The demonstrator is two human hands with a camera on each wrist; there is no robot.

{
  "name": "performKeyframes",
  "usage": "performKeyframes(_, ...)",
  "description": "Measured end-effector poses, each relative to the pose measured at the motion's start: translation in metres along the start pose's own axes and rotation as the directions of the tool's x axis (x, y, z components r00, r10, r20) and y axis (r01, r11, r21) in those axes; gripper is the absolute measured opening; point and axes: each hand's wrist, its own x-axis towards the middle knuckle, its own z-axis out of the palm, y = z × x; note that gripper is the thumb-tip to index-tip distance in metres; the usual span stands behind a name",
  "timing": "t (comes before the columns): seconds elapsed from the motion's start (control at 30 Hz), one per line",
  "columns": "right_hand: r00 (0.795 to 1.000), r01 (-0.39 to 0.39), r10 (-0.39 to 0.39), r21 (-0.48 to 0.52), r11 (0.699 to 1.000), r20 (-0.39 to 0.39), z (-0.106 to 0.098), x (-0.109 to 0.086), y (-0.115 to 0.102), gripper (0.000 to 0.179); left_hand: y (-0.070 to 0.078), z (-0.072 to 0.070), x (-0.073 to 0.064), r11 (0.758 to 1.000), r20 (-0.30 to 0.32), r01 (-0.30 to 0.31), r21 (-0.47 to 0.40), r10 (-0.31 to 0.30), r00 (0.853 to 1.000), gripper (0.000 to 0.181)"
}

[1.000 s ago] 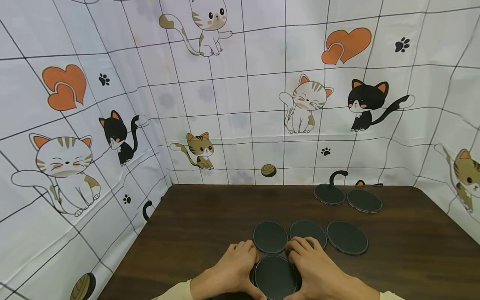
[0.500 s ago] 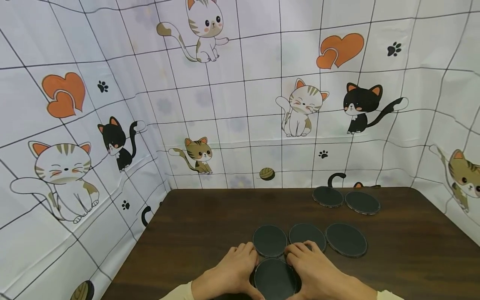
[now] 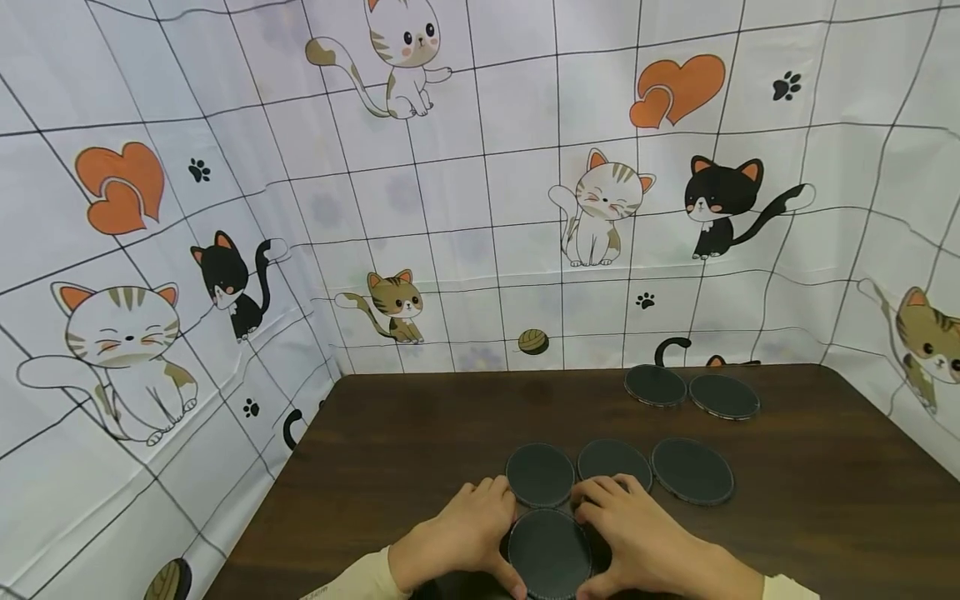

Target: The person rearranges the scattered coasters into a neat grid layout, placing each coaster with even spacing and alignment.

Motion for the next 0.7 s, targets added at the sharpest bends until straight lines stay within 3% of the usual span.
performKeyframes(0.07, 1.0, -0.001, 0.001, 0.016, 1.0, -0.011, -0.004, 0.001, 0.003, 0.069, -0.003, -0.01, 0.003, 1.0, 0.032, 0.013, 0.024, -0.014, 0.999, 0.087)
performKeyframes(0.2, 0.998, -0.01, 0.012, 0.035, 0.999, -0.059, -0.014, 0.001, 0.015, 0.065, -0.015, -0.037, 0.012, 0.995, 0.101, 0.101, 0.019, -0.103, 0.99, 0.092)
performKeyframes(0.27, 0.996, -0.026, 0.029, 0.045, 0.999, -0.08, -0.021, 0.001, 0.023, 0.061, -0.025, -0.049, 0.021, 0.991, 0.136, 0.135, -0.023, -0.131, 0.982, 0.079)
performKeyframes(0.37, 0.994, -0.069, 0.074, 0.06, 0.996, -0.083, -0.031, -0.001, 0.037, 0.057, -0.042, -0.06, 0.041, 0.984, 0.16, 0.122, -0.132, -0.101, 0.982, 0.059)
performKeyframes(0.5, 0.99, -0.114, 0.119, 0.074, 0.991, -0.069, -0.041, -0.004, 0.055, 0.054, -0.057, -0.061, 0.07, 0.971, 0.134, 0.058, -0.232, -0.027, 0.991, 0.051)
performKeyframes(0.7, 0.979, -0.179, 0.184, 0.065, 0.982, -0.086, -0.051, -0.011, 0.074, 0.051, -0.052, -0.053, 0.109, 0.988, 0.115, 0.004, -0.151, 0.014, 0.993, 0.059)
